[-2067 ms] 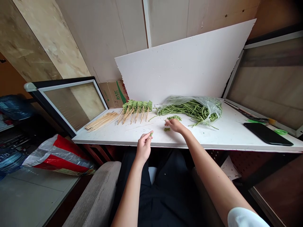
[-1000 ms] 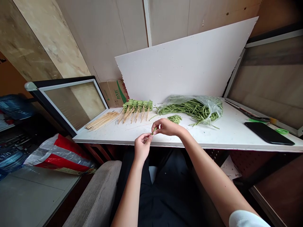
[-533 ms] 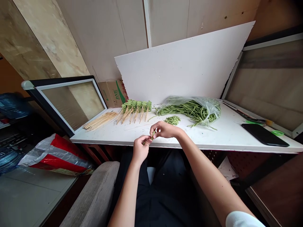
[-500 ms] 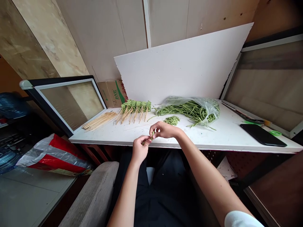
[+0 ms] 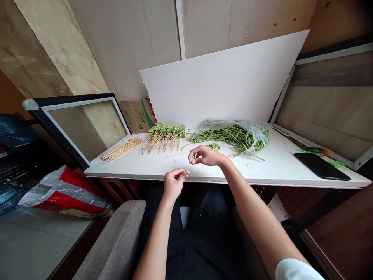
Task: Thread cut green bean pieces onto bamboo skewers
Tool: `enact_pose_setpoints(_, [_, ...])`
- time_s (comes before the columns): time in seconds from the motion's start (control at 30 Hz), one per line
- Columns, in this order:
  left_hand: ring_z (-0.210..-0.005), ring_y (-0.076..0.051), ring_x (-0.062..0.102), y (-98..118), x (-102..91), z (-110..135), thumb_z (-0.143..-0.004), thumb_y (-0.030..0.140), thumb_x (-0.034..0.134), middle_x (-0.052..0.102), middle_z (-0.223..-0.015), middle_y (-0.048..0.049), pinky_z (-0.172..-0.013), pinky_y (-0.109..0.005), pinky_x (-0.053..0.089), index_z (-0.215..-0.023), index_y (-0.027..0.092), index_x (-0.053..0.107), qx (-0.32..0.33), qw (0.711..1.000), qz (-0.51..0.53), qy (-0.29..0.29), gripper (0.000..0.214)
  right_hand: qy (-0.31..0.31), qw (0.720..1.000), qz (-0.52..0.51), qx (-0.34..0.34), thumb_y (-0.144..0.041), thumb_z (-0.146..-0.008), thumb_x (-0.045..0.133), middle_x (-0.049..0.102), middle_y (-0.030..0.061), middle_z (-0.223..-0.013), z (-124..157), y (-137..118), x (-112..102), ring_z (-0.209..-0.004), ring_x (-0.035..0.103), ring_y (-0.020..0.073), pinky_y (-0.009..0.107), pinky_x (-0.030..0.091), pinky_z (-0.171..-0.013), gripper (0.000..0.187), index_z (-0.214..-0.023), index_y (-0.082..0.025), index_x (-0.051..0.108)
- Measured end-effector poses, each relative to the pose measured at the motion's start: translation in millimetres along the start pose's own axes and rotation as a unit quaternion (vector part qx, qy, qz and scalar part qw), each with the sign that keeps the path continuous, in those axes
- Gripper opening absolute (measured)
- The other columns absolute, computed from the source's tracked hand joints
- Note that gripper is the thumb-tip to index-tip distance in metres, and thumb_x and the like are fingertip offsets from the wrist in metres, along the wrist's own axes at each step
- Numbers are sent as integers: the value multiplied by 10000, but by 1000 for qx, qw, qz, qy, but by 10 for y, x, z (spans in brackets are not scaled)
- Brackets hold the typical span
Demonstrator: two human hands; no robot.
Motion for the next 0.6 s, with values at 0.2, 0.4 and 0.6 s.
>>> enact_pose_setpoints(0.2, [-613,-148,598,-117,35,13,-829,560,796,777,-841,-111,-609,-281,487,-909,131,831,-58,998,17,-20,438,128,976,130,117,-454,-848,762,804,89,-902,254,549,-571,-778,692,219,295,491,-673,297,-945,-179,822])
enact_pose_setpoints(0.4, [-659,-153,622,-118,135,48,-827,583,805,774,-867,-113,-623,-271,495,-941,130,822,-70,996,29,-49,468,87,970,161,162,-296,-740,813,828,93,-942,227,991,-421,-855,737,239,296,530,-741,226,-937,-190,846])
enact_pose_setpoints(0.6, [-672,-154,634,-131,119,36,-827,593,802,766,-855,-111,-629,-268,503,-953,119,811,-70,996,28,-48,491,85,961,167,201,-261,-659,856,824,74,-935,239,1251,-373,-848,741,244,310,526,-755,247,-897,-197,839])
Point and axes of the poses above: each hand's wrist, its own z-axis away from the middle knuckle, its own x-axis out of the palm, y = z × x, the point moved 9 cm from there along -z, towards the middle knuckle
